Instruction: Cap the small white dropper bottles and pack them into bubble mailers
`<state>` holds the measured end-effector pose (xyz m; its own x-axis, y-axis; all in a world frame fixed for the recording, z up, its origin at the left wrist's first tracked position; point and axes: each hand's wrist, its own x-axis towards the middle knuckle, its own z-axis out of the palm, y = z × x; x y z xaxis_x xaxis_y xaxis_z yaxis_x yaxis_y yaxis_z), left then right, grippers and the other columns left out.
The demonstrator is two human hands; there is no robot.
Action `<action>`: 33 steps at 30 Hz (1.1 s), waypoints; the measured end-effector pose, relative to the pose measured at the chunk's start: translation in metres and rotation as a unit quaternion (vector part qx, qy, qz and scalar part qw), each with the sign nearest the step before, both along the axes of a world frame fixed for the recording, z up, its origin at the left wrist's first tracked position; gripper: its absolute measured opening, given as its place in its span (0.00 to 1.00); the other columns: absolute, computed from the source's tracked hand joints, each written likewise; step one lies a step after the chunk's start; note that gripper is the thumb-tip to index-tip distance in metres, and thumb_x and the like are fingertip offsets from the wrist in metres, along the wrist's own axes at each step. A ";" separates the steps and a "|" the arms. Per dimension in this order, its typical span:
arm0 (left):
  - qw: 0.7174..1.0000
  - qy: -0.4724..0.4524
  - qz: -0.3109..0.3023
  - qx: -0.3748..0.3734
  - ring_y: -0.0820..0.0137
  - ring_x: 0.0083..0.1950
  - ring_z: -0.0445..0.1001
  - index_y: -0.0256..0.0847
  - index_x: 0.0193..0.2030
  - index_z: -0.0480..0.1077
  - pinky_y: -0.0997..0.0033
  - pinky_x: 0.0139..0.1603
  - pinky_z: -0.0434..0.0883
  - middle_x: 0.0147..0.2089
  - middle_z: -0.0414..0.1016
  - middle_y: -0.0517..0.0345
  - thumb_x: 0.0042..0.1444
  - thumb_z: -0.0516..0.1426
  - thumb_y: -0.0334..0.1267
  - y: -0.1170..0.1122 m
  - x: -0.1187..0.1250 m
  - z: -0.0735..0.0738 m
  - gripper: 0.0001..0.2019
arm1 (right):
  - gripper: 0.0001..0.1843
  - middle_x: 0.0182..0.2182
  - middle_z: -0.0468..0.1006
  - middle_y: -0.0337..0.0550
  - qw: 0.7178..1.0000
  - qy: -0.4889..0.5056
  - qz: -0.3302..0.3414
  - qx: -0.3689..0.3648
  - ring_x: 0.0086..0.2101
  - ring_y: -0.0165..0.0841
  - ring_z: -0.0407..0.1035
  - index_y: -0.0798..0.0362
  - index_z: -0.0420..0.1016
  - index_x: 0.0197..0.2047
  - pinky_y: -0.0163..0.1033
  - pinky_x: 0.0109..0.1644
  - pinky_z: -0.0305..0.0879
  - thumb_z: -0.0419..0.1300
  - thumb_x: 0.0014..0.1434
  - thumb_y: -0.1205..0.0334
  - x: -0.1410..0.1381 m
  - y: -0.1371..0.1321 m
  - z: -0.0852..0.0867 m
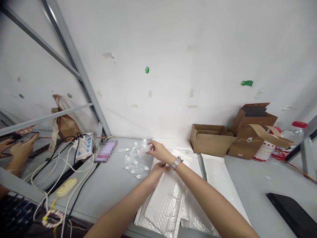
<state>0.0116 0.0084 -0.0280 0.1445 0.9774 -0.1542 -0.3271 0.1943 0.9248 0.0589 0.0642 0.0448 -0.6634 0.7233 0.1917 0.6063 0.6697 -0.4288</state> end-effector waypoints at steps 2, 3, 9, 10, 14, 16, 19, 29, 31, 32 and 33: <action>1.000 -0.018 0.004 -0.007 0.61 0.37 0.72 0.34 0.32 0.72 0.64 0.41 0.64 0.32 0.75 0.51 0.33 0.65 0.41 -0.003 0.000 0.004 0.18 | 0.23 0.36 0.74 0.42 0.996 0.081 -0.008 -0.035 0.34 0.29 0.68 0.53 0.61 0.54 0.33 0.36 0.64 0.54 0.56 0.58 0.020 0.000 0.005; 1.000 -0.027 0.006 -0.009 0.62 0.35 0.72 0.34 0.32 0.72 0.65 0.40 0.64 0.32 0.75 0.52 0.34 0.65 0.42 -0.004 0.000 0.006 0.18 | 0.22 0.34 0.74 0.41 0.991 0.122 -0.013 -0.058 0.32 0.29 0.67 0.52 0.64 0.53 0.34 0.35 0.63 0.55 0.54 0.57 0.031 0.000 0.006; 0.996 -0.078 0.025 -0.020 0.64 0.32 0.74 0.35 0.33 0.71 0.66 0.38 0.66 0.31 0.76 0.52 0.32 0.66 0.44 -0.009 0.002 0.013 0.21 | 0.17 0.29 0.73 0.39 0.957 0.245 -0.077 -0.136 0.29 0.30 0.66 0.53 0.70 0.42 0.38 0.34 0.63 0.60 0.48 0.56 0.094 -0.003 0.003; 0.996 -0.080 0.028 -0.022 0.63 0.33 0.74 0.35 0.34 0.71 0.65 0.38 0.67 0.31 0.76 0.52 0.31 0.66 0.44 -0.009 0.003 0.013 0.21 | 0.17 0.29 0.73 0.40 0.947 0.271 -0.090 -0.147 0.29 0.31 0.67 0.54 0.70 0.40 0.38 0.34 0.63 0.60 0.48 0.55 0.102 -0.003 0.002; 0.997 -0.076 0.023 -0.023 0.62 0.34 0.74 0.35 0.36 0.71 0.64 0.39 0.67 0.32 0.77 0.51 0.31 0.66 0.45 -0.010 0.004 0.014 0.23 | 0.15 0.29 0.74 0.43 0.900 0.375 -0.160 -0.156 0.32 0.33 0.69 0.54 0.67 0.32 0.39 0.37 0.64 0.61 0.46 0.53 0.125 0.001 -0.005; 0.997 -0.080 0.007 -0.016 0.62 0.35 0.75 0.35 0.38 0.72 0.64 0.40 0.68 0.33 0.77 0.51 0.31 0.66 0.45 -0.012 0.004 0.015 0.25 | 0.15 0.29 0.74 0.43 0.889 0.395 -0.191 -0.132 0.32 0.34 0.69 0.54 0.67 0.32 0.40 0.38 0.64 0.62 0.45 0.53 0.130 0.002 -0.012; 0.996 -0.084 -0.012 -0.007 0.62 0.36 0.75 0.35 0.41 0.72 0.64 0.40 0.68 0.36 0.77 0.50 0.31 0.66 0.45 -0.014 0.003 0.017 0.27 | 0.24 0.26 0.72 0.37 0.888 0.408 -0.179 -0.113 0.29 0.31 0.68 0.54 0.64 0.45 0.38 0.36 0.64 0.62 0.46 0.54 0.131 -0.001 -0.022; 0.994 -0.106 -0.018 0.017 0.64 0.36 0.75 0.36 0.44 0.72 0.65 0.42 0.67 0.36 0.78 0.51 0.37 0.65 0.42 -0.013 0.004 0.016 0.24 | 0.18 0.25 0.72 0.38 0.950 0.255 -0.121 -0.135 0.27 0.31 0.65 0.53 0.72 0.39 0.35 0.31 0.59 0.51 0.55 0.49 0.120 -0.015 -0.017; 0.993 -0.118 -0.021 0.017 0.63 0.37 0.75 0.36 0.44 0.72 0.65 0.43 0.67 0.38 0.77 0.50 0.37 0.65 0.42 -0.013 0.004 0.016 0.24 | 0.20 0.27 0.74 0.40 0.964 0.218 -0.080 -0.132 0.29 0.33 0.66 0.53 0.74 0.34 0.36 0.33 0.60 0.49 0.57 0.48 0.118 -0.015 -0.016; 0.992 -0.124 -0.022 0.015 0.63 0.37 0.75 0.36 0.44 0.72 0.64 0.43 0.67 0.38 0.77 0.50 0.37 0.65 0.42 -0.013 0.004 0.016 0.24 | 0.21 0.27 0.75 0.40 0.969 0.203 -0.070 -0.124 0.30 0.34 0.67 0.52 0.75 0.31 0.36 0.34 0.60 0.49 0.57 0.47 0.117 -0.015 -0.015; 0.991 -0.129 -0.021 0.012 0.63 0.37 0.75 0.36 0.44 0.72 0.64 0.43 0.67 0.38 0.77 0.50 0.37 0.65 0.42 -0.012 0.004 0.016 0.24 | 0.21 0.28 0.76 0.40 0.974 0.185 -0.068 -0.108 0.31 0.35 0.68 0.52 0.76 0.30 0.37 0.35 0.61 0.49 0.56 0.47 0.115 -0.014 -0.012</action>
